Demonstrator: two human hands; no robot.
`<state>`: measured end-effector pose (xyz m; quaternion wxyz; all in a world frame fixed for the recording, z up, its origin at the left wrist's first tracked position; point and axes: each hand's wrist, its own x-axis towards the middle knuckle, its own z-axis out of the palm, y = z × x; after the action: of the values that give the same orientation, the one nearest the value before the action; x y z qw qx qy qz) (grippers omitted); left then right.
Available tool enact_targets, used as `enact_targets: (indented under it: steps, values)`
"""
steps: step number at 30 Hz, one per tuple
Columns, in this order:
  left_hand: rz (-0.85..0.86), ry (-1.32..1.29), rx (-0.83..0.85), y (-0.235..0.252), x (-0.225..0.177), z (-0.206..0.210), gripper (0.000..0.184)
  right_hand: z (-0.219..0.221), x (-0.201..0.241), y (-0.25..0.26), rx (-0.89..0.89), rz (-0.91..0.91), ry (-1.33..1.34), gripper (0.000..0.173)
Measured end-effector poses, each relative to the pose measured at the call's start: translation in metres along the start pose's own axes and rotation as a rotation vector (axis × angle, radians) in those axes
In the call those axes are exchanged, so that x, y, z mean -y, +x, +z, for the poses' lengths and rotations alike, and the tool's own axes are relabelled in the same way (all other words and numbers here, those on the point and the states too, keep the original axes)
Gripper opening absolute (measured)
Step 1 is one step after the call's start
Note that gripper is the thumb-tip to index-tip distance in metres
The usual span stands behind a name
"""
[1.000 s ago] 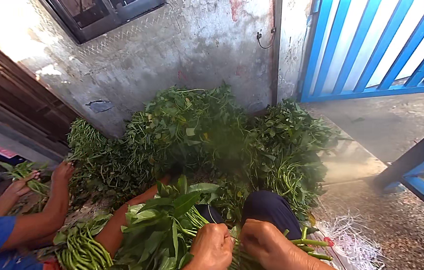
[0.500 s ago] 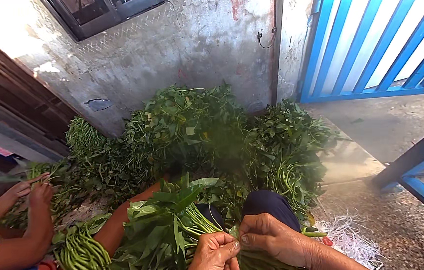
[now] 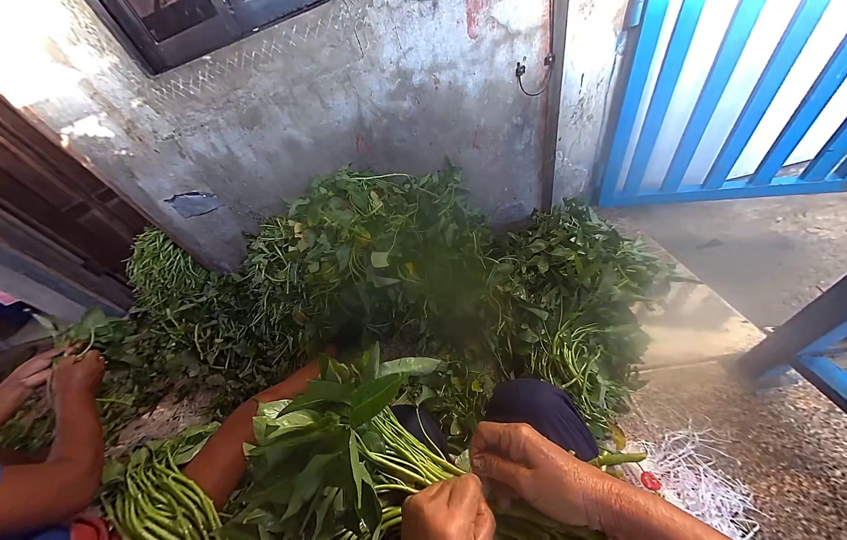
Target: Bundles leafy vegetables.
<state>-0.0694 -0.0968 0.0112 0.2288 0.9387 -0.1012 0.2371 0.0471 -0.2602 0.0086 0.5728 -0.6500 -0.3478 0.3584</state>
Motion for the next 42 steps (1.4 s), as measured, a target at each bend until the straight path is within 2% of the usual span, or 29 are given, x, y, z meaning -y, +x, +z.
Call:
enact_targets:
  steps: [3,6,10,13,15,16,18,20,23,26,30,34,37,39,42]
  values:
    - [0.181,0.234,-0.091,-0.003,0.003,0.006,0.017,0.0,0.001,0.003,-0.004,0.034,-0.009,0.016]
    - [0.286,0.334,-0.14,-0.005,0.007,0.012,0.017,-0.001,0.0,0.005,0.005,0.057,-0.021,0.016]
    - [0.362,0.325,-0.192,-0.004,0.015,0.018,0.019,-0.003,-0.002,0.006,0.014,0.08,-0.008,0.015]
    - [0.335,0.231,-0.182,0.0,0.02,0.017,0.018,-0.004,0.0,0.006,0.022,0.096,0.0,0.015]
    - [0.181,0.077,-0.094,0.0,0.015,0.013,0.019,-0.003,-0.001,0.005,0.029,0.089,0.011,0.015]
    - [0.045,-0.04,-0.015,0.0,0.01,0.008,0.016,-0.003,-0.002,0.005,0.029,0.083,0.022,0.015]
    - [-0.311,-0.367,0.159,0.003,-0.003,-0.005,0.008,-0.002,-0.003,0.004,0.009,0.085,0.062,0.015]
    - [-0.676,-0.714,0.253,0.01,-0.011,-0.015,0.009,-0.002,-0.001,0.001,-0.017,0.104,0.092,0.017]
    - [-1.046,-1.04,0.243,0.017,-0.014,-0.022,0.013,-0.001,0.0,-0.006,-0.062,0.063,0.025,0.016]
    - [-1.187,-1.191,0.206,0.017,-0.013,-0.022,0.015,0.003,-0.005,-0.013,-0.064,-0.031,-0.126,0.019]
    - [-1.196,-1.197,0.174,0.017,-0.014,-0.022,0.014,0.011,-0.014,-0.014,-0.127,-0.202,-0.268,0.015]
    - [-1.186,-1.185,0.163,0.019,-0.014,-0.023,0.014,0.011,-0.012,-0.015,-0.126,-0.232,-0.262,0.017]
    - [-1.136,-1.138,0.175,0.019,-0.014,-0.024,0.013,0.016,-0.007,-0.016,-0.115,-0.218,-0.433,0.021]
    - [-1.023,-0.993,0.175,0.017,-0.01,-0.026,0.013,0.022,-0.004,-0.02,-0.12,-0.221,-0.651,0.022]
    - [-0.701,-0.551,0.217,0.007,0.001,-0.025,0.009,0.032,0.002,-0.033,-0.164,-0.292,-1.059,0.021]
